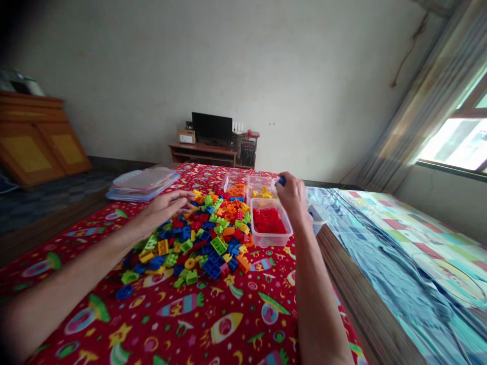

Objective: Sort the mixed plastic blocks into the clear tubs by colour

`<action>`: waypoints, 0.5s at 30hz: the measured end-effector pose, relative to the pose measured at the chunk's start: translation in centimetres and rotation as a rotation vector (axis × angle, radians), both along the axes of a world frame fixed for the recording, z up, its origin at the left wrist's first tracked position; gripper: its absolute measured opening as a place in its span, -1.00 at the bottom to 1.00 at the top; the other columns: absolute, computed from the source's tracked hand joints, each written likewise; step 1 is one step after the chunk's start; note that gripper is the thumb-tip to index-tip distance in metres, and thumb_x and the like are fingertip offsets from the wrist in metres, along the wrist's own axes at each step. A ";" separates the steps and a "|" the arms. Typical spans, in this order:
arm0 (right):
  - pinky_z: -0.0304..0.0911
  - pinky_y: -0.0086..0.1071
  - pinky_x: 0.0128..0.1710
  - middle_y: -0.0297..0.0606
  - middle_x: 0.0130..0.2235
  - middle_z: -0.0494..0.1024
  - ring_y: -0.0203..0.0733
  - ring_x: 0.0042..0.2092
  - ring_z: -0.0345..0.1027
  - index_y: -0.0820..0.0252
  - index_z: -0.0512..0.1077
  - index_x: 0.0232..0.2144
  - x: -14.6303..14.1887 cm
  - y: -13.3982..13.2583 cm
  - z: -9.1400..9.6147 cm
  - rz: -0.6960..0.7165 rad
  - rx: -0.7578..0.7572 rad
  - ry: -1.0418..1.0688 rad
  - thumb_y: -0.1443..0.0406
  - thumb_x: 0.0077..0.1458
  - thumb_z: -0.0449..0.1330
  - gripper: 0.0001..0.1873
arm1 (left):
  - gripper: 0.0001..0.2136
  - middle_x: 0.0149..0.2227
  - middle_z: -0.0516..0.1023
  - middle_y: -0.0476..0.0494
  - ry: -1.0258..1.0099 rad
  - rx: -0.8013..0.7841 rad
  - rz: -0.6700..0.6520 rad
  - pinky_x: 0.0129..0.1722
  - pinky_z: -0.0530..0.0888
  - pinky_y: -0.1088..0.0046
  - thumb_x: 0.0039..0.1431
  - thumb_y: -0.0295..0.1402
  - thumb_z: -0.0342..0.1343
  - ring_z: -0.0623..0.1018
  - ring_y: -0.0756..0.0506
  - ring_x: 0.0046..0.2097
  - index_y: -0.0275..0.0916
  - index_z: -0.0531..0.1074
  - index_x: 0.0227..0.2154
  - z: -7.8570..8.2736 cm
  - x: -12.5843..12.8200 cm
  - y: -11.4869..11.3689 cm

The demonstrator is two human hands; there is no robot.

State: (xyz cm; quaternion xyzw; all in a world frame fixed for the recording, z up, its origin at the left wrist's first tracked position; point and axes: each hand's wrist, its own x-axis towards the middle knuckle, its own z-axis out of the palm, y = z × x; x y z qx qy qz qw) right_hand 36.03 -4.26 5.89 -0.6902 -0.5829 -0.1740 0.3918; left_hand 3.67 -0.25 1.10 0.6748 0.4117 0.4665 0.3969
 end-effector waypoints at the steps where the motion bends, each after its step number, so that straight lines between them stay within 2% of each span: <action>1: 0.24 -0.32 -0.22 -0.15 -0.29 0.59 -0.10 -0.22 0.42 0.20 0.53 -0.16 1.5 -0.2 -0.1 -0.081 -0.013 -0.003 0.32 -0.01 0.11 -0.65 | -0.76 -0.23 0.56 -0.15 0.070 0.036 -0.010 -0.25 0.54 0.38 0.06 -0.24 0.12 0.57 -0.11 -0.25 -0.27 0.48 -0.25 0.2 -0.4 0.3; 4: 0.25 -0.30 -0.22 -0.12 -0.28 0.59 -0.06 -0.20 0.42 0.21 0.55 -0.20 5.2 -0.6 -1.0 -0.216 -0.099 -0.017 0.34 -0.08 0.13 -0.65 | -0.67 -0.20 0.59 -0.17 0.325 0.107 -0.072 -0.21 0.51 0.36 0.04 -0.15 0.08 0.58 -0.14 -0.22 -0.25 0.49 -0.21 0.4 -1.7 1.1; 7: 0.25 -0.28 -0.24 -0.10 -0.27 0.58 -0.03 -0.20 0.41 0.23 0.55 -0.21 7.4 -0.7 -2.3 -0.282 -0.204 -0.015 0.34 -0.11 0.14 -0.64 | -0.66 -0.17 0.60 -0.13 0.652 0.150 -0.135 -0.16 0.46 0.41 0.04 -0.16 0.06 0.56 -0.15 -0.16 -0.19 0.50 -0.16 0.2 -3.1 1.8; 9: 0.25 -0.26 -0.23 -0.06 -0.25 0.58 -0.01 -0.19 0.41 0.26 0.54 -0.17 8.2 -0.6 -3.0 -0.297 -0.273 -0.011 0.34 -0.12 0.13 -0.60 | -0.66 -0.14 0.60 -0.13 0.842 0.160 -0.157 -0.14 0.43 0.43 0.02 -0.22 0.07 0.55 -0.15 -0.13 -0.16 0.50 -0.13 -0.1 -3.9 2.1; 11: 0.26 -0.23 -0.22 -0.03 -0.20 0.56 0.02 -0.17 0.40 0.28 0.51 -0.09 8.4 -0.6 -3.2 -0.299 -0.324 -0.013 0.32 -0.12 0.14 -0.53 | -0.67 -0.13 0.60 -0.12 0.948 0.162 -0.190 -0.13 0.41 0.44 0.00 -0.27 0.09 0.54 -0.15 -0.13 -0.15 0.51 -0.13 -0.2 -4.4 2.2; 15: 0.25 -0.19 -0.16 0.04 -0.12 0.53 0.05 -0.10 0.38 0.32 0.47 -0.04 7.6 -0.8 -2.4 -0.293 -0.269 -0.032 0.24 -0.01 0.10 -0.52 | -0.77 -0.26 0.59 -0.12 1.017 0.208 -0.238 -0.19 0.39 0.47 -0.03 -0.31 0.11 0.53 -0.13 -0.22 -0.17 0.55 -0.28 0.2 -4.3 1.8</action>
